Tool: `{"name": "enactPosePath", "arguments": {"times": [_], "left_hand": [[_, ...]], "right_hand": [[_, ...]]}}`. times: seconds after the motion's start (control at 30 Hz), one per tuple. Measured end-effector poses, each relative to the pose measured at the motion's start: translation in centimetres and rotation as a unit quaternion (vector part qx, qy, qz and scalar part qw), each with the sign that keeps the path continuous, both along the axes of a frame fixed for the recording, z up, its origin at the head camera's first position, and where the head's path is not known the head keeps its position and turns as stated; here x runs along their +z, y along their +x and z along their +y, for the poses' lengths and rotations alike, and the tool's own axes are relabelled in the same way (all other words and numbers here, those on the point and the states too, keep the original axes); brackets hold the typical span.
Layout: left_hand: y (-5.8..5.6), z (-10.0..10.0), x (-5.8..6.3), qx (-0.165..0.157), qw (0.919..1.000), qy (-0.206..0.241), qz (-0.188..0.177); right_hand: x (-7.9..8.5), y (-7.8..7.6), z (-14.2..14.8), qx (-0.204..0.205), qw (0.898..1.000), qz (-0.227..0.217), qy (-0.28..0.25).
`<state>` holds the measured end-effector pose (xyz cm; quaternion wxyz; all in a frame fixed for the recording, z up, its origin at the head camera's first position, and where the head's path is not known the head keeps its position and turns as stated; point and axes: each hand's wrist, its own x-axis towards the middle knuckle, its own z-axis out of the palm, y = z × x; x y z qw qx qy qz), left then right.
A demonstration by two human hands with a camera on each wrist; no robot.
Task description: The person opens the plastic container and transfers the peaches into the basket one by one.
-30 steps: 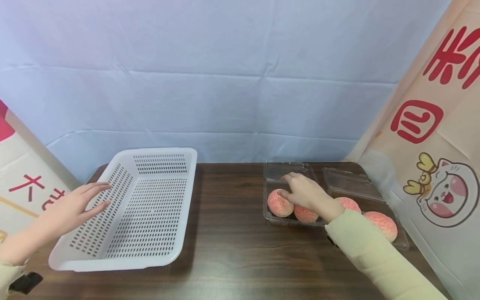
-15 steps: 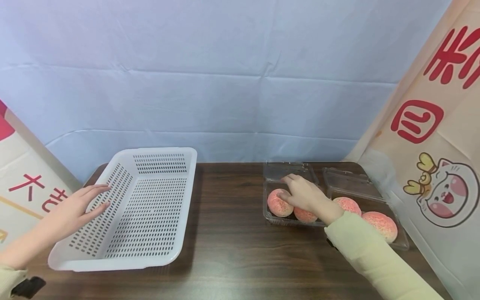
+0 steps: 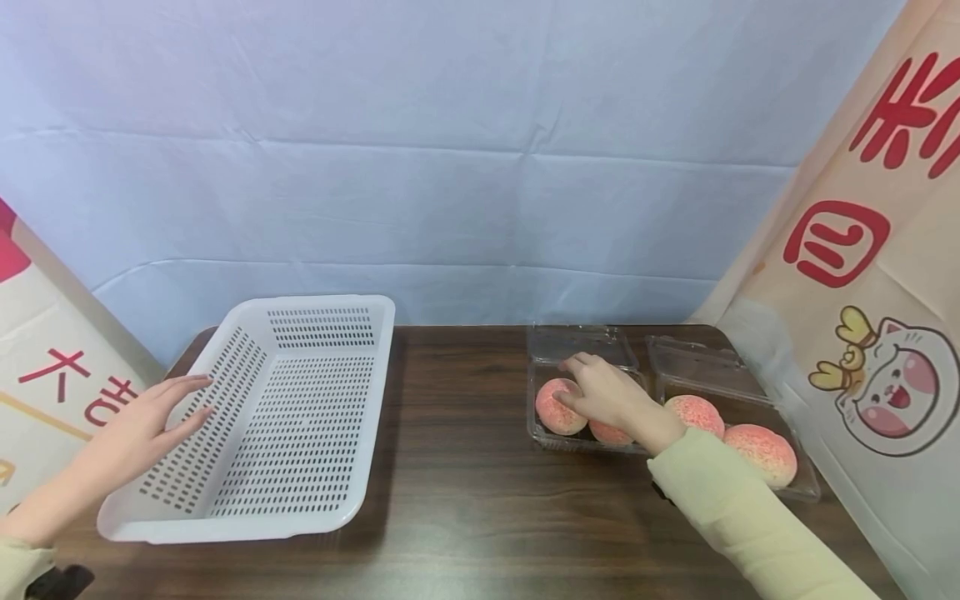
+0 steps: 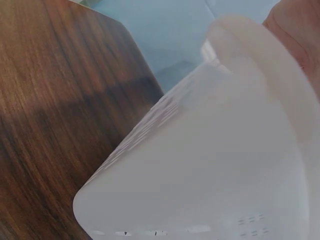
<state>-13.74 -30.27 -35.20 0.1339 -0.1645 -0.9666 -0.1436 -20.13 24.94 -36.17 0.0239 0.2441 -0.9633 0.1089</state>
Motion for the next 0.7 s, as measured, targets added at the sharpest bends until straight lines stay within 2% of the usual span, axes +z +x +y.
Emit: {"name": "enactPosePath", "arguments": {"times": [0.33, 0.7], "left_hand": [[-0.1, -0.7, -1.1, -0.001, 0.9991, 0.033, 0.027], [-0.1, -1.8, -1.6, 0.012, 0.9983, 0.056, -0.012]], "right_hand": [[-0.3, 0.0, -0.1, 0.004, 1.000, -0.002, 0.003], [-0.7, 0.0, 0.0, 0.013, 1.000, 0.001, 0.002]]}}
